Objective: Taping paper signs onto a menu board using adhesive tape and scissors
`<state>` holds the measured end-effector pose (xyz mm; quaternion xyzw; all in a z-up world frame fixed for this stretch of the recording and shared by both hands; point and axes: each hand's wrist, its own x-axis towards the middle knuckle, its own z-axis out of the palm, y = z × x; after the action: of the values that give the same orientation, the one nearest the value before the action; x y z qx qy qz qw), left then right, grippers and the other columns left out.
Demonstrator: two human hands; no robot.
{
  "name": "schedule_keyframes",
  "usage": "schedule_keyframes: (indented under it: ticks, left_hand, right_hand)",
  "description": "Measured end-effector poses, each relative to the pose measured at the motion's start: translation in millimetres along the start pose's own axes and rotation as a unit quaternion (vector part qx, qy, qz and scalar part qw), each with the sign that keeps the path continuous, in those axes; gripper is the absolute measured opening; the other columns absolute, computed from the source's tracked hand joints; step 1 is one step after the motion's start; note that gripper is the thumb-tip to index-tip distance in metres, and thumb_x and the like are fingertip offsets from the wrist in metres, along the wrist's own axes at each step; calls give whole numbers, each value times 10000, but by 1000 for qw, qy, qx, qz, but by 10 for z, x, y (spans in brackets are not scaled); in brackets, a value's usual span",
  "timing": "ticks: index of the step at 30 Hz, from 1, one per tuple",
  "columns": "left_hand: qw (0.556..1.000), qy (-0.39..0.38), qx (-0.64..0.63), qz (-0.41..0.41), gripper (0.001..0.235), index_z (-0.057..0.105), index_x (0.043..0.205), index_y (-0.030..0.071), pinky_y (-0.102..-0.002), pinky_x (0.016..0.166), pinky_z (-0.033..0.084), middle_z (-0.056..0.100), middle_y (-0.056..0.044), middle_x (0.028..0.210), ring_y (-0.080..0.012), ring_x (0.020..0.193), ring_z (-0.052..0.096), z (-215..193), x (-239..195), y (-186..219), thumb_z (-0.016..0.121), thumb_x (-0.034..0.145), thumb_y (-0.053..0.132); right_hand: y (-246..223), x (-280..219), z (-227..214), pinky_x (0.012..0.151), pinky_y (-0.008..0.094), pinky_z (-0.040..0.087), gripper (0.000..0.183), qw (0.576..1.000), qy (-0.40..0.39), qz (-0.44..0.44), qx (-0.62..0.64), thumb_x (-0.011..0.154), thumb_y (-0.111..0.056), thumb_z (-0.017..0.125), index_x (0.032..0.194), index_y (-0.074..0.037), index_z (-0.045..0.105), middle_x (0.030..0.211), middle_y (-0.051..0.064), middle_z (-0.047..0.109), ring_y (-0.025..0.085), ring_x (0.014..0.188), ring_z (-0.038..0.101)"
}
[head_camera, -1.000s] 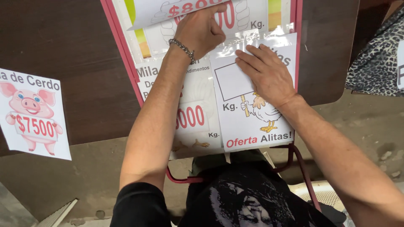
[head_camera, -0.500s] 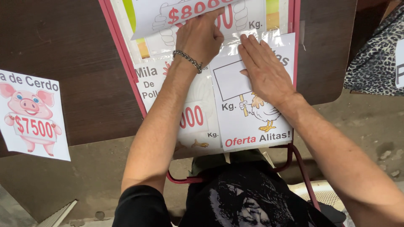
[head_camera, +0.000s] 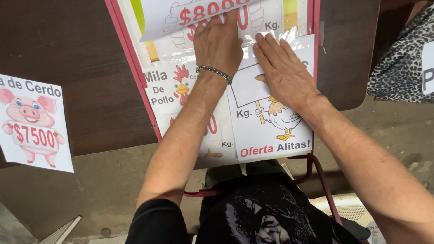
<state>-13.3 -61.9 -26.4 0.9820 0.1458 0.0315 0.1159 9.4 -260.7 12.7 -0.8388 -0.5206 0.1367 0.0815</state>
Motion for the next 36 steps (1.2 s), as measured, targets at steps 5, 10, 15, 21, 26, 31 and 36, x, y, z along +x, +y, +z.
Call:
schedule_keyframes:
  ticks: [5, 10, 15, 21, 26, 31, 36]
  left_hand:
    - [994, 50, 95, 9, 719, 535, 1347, 167, -415, 791, 465, 698, -4, 703, -264, 823, 695, -71, -60, 91, 815, 685, 163]
    - [983, 117, 138, 23, 654, 602, 1290, 130, -462, 816, 462, 641, -11, 624, -295, 878, 673, -171, -107, 146, 723, 660, 6]
    - [986, 126, 106, -7, 699, 611, 1055, 202, -429, 690, 422, 671, 30, 840, -266, 851, 602, -273, -158, 44, 993, 492, 366]
    - [991, 18, -9, 135, 217, 673, 993, 137, -468, 592, 421, 642, -33, 741, -343, 672, 609, -240, -355, -88, 541, 842, 55]
    - [966, 34, -130, 222, 302, 566, 1256, -3, -507, 905, 422, 540, -158, 1183, -367, 1075, 548, -118, -845, 182, 495, 965, 32]
    - [976, 20, -116, 185, 529, 442, 1484, -62, -510, 1282, 343, 437, -246, 1564, -399, 1487, 424, -59, -918, 336, 515, 976, 63]
    - [984, -16, -97, 147, 616, 389, 1521, -17, -498, 1302, 305, 406, -260, 1583, -401, 1510, 390, -76, -885, 405, 559, 960, 175]
  right_hand:
    - [23, 4, 1, 1283, 515, 197, 655, 1000, -2, -4, 10, 1047, -242, 576, 1580, 79, 373, 1679, 239, 289, 388, 1553, 261]
    - [32, -5, 3, 1278, 528, 204, 649, 1000, 2, -11, 14, 1052, -242, 582, 1579, 80, 383, 1677, 245, 291, 397, 1552, 262]
    - [45, -6, 22, 1280, 519, 183, 673, 1000, -11, -2, 19, 1026, -246, 594, 1579, 65, 369, 1683, 231, 275, 383, 1559, 238]
    - [37, -9, 25, 1285, 518, 178, 657, 1000, -10, -2, 12, 1041, -256, 568, 1580, 64, 370, 1683, 230, 277, 384, 1559, 243]
    - [94, -36, 116, 1287, 518, 194, 606, 1000, 6, -13, 8, 1057, -269, 545, 1550, 57, 411, 1614, 255, 412, 404, 1516, 339]
    - [85, -22, 80, 1293, 526, 183, 569, 999, 4, -17, 33, 1052, -187, 550, 1545, 62, 414, 1625, 251, 396, 406, 1524, 323]
    - [74, -33, 87, 1281, 535, 201, 604, 999, 8, -3, 45, 1017, -112, 585, 1560, 59, 386, 1611, 259, 402, 416, 1507, 342]
